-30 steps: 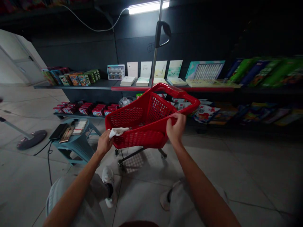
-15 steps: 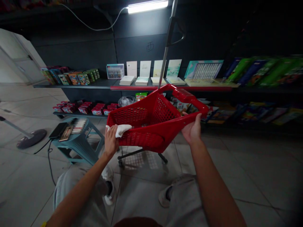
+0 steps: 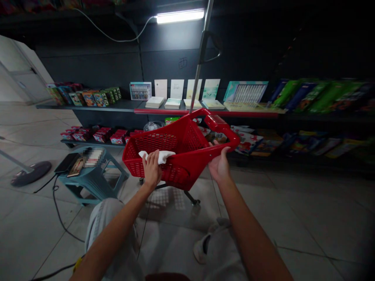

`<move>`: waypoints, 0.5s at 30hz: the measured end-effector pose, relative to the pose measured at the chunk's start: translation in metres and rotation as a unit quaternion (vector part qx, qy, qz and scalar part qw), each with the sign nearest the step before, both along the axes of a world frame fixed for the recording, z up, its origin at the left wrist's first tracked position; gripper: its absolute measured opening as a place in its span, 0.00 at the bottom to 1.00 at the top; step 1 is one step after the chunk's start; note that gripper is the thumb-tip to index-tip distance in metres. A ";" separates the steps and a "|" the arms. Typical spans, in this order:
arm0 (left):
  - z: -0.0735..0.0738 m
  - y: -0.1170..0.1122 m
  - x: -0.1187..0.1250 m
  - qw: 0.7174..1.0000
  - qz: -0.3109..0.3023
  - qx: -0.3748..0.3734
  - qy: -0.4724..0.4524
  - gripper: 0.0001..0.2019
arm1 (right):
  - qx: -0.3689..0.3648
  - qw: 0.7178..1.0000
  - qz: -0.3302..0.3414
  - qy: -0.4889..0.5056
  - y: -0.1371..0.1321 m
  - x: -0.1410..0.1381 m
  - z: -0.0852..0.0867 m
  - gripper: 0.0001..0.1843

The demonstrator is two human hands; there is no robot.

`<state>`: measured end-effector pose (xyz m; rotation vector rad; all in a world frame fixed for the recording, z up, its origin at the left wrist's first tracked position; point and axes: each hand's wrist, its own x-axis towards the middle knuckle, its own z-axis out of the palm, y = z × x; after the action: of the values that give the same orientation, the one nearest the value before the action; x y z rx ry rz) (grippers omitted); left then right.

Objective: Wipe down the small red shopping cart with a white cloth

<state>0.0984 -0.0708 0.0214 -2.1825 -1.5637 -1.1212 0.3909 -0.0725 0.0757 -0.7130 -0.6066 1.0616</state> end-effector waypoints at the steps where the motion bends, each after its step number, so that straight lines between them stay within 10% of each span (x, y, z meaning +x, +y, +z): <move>1: 0.001 0.002 0.009 1.000 -0.006 0.005 -0.007 0.37 | -0.001 1.000 0.008 -0.003 -0.001 -0.004 -0.001 0.34; 15: 0.032 0.003 0.073 0.987 -0.129 0.054 -0.074 0.39 | -0.038 0.995 0.037 -0.080 0.005 -0.050 -0.016 0.34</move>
<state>0.1712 -0.0682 0.0533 -2.3235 -1.2640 -1.4387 0.3409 -0.0673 0.0596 -0.8527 -0.7370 1.1075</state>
